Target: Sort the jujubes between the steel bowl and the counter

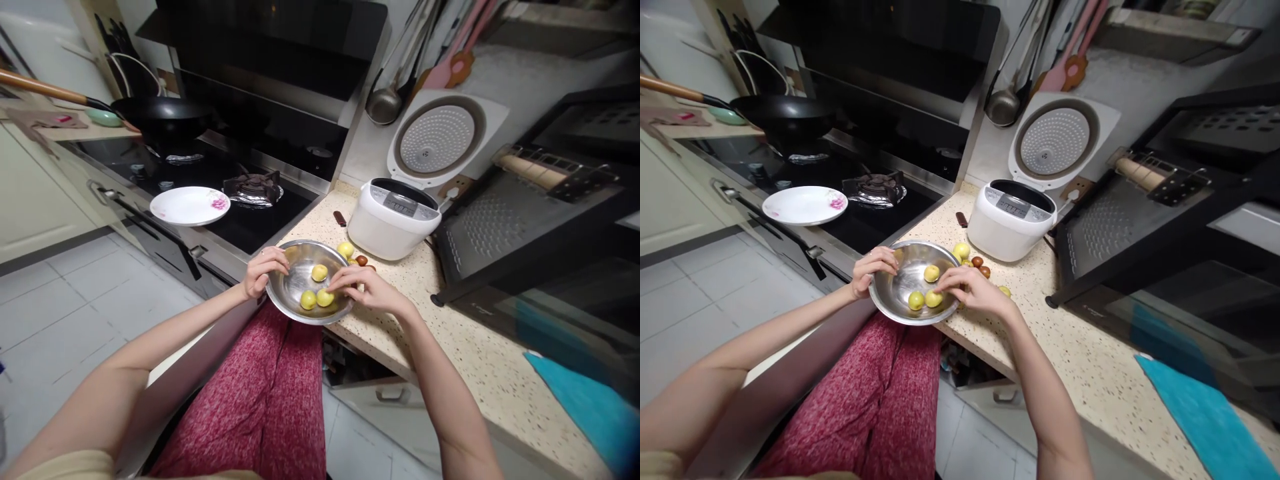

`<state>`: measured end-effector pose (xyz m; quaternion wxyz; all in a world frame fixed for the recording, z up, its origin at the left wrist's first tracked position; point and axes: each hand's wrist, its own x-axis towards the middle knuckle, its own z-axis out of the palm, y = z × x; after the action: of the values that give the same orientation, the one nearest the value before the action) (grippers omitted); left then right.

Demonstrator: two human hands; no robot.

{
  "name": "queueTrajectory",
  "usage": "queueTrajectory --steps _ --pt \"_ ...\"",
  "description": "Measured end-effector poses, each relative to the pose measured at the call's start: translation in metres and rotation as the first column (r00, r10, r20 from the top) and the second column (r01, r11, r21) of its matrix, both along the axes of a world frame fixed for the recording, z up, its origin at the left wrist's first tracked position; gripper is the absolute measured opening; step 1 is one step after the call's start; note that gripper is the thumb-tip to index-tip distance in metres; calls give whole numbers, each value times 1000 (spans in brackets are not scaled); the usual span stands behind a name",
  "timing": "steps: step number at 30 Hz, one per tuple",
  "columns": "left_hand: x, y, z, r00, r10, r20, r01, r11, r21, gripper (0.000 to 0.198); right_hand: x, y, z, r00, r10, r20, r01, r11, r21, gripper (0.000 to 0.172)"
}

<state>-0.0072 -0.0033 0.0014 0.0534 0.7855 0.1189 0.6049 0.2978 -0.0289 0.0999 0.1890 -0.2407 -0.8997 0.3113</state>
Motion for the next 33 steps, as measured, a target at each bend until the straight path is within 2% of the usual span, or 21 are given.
queueTrajectory --steps 5,10,16,25,29,33 --pt "0 -3 4 1000 -19 -4 19 1000 -10 63 -10 5 -3 997 0 75 -1 1000 4 31" --pt "0 -1 1 1000 -18 -10 18 1000 -12 63 -13 4 -4 1000 -2 19 3 999 -53 20" --pt "0 2 -2 1000 -28 -6 28 999 -24 63 -13 4 -8 1000 4 -17 -4 999 -51 18" --pt "0 0 1 1000 -23 3 23 1000 1 61 -12 2 -8 996 -42 -77 39 999 -34 16" --pt "-1 1 1 1000 -28 5 28 1000 -13 63 2 3 2 976 -166 -138 170 985 12 15" --pt "-2 2 0 1000 -2 -8 1 1000 -15 66 25 6 15 911 -355 -208 376 924 73 18"
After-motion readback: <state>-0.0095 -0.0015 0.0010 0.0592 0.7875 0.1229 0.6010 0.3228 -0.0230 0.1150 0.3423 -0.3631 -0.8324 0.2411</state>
